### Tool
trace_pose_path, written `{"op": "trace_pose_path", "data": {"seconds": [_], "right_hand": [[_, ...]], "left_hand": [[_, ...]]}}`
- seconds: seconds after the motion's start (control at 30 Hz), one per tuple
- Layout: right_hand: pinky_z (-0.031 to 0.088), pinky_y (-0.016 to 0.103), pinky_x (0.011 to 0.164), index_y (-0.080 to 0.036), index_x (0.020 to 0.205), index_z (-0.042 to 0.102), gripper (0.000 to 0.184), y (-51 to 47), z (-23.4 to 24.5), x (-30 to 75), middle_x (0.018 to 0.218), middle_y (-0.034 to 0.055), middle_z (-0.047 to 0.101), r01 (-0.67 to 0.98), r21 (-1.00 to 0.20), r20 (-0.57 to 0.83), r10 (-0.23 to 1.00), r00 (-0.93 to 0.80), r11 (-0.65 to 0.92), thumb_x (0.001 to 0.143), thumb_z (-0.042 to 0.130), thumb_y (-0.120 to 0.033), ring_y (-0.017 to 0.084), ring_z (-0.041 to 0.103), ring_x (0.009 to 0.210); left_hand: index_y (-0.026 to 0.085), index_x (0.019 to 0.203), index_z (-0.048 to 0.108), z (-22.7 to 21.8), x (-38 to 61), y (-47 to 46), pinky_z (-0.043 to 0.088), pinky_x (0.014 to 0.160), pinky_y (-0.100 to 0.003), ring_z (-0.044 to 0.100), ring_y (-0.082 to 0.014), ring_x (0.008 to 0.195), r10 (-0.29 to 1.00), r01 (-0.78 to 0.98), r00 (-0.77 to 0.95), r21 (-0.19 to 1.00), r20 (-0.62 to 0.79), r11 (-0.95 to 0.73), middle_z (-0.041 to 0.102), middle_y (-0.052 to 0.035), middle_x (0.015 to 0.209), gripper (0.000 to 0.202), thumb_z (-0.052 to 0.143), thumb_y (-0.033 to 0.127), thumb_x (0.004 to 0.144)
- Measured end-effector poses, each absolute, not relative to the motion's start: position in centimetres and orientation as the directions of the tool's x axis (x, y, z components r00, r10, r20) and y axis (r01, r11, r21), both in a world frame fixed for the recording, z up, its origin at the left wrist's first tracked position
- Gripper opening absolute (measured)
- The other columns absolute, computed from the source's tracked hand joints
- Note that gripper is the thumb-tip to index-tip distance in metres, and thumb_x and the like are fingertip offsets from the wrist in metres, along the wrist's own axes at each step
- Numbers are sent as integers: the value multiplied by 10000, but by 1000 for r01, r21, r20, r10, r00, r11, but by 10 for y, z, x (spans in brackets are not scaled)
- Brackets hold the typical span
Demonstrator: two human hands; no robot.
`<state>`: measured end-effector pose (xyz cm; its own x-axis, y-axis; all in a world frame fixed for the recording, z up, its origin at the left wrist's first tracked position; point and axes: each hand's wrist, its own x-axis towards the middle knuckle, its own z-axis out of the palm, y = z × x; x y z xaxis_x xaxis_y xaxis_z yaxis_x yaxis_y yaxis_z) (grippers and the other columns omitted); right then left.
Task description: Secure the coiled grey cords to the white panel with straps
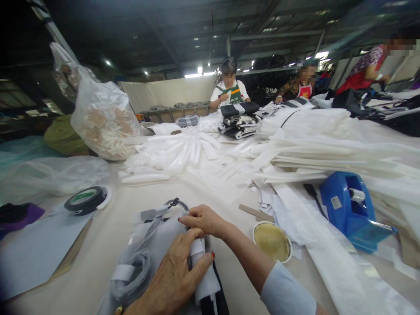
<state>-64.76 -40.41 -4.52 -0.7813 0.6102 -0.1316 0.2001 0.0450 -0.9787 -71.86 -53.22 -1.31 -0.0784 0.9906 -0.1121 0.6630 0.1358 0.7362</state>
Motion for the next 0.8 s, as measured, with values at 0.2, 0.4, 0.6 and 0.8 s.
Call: {"op": "trace_pose_path", "data": {"seconds": [0.2, 0.4, 0.6, 0.8], "right_hand": [[186, 201, 388, -189, 472, 400, 398, -405, -44, -652, 412, -96, 298, 214, -971, -84, 688, -721, 106, 680, 626, -442, 50, 261, 436], [200, 202, 405, -188, 469, 399, 381, -408, -46, -655, 411, -90, 321, 222, -967, -55, 746, -664, 126, 683, 634, -399, 57, 283, 441], [216, 206, 426, -183, 461, 423, 343, -409, -53, -659, 428, -85, 327, 235, -958, -9, 799, -601, 167, 682, 623, -353, 61, 285, 461], [225, 209, 436, -183, 455, 426, 334, -409, -59, -661, 436, -83, 341, 255, -949, 14, 832, -554, 185, 692, 618, -321, 63, 291, 469]], "left_hand": [[199, 961, 478, -4, -715, -529, 384, 830, -361, 508, -235, 922, 969, 595, -210, 770, -131, 233, 552, -43, 956, 382, 617, 247, 608], [207, 906, 396, 2, -715, -526, 389, 737, -319, 528, -211, 819, 938, 565, -266, 753, -221, 337, 536, -8, 841, 404, 639, 218, 584], [207, 863, 390, -1, -719, -522, 376, 674, -294, 528, -204, 782, 932, 553, -241, 751, -270, 361, 522, 0, 800, 393, 649, 225, 567], [203, 850, 411, -1, -721, -522, 351, 621, -271, 496, -174, 711, 923, 497, -245, 779, -295, 381, 509, 19, 749, 352, 637, 218, 581]]}}
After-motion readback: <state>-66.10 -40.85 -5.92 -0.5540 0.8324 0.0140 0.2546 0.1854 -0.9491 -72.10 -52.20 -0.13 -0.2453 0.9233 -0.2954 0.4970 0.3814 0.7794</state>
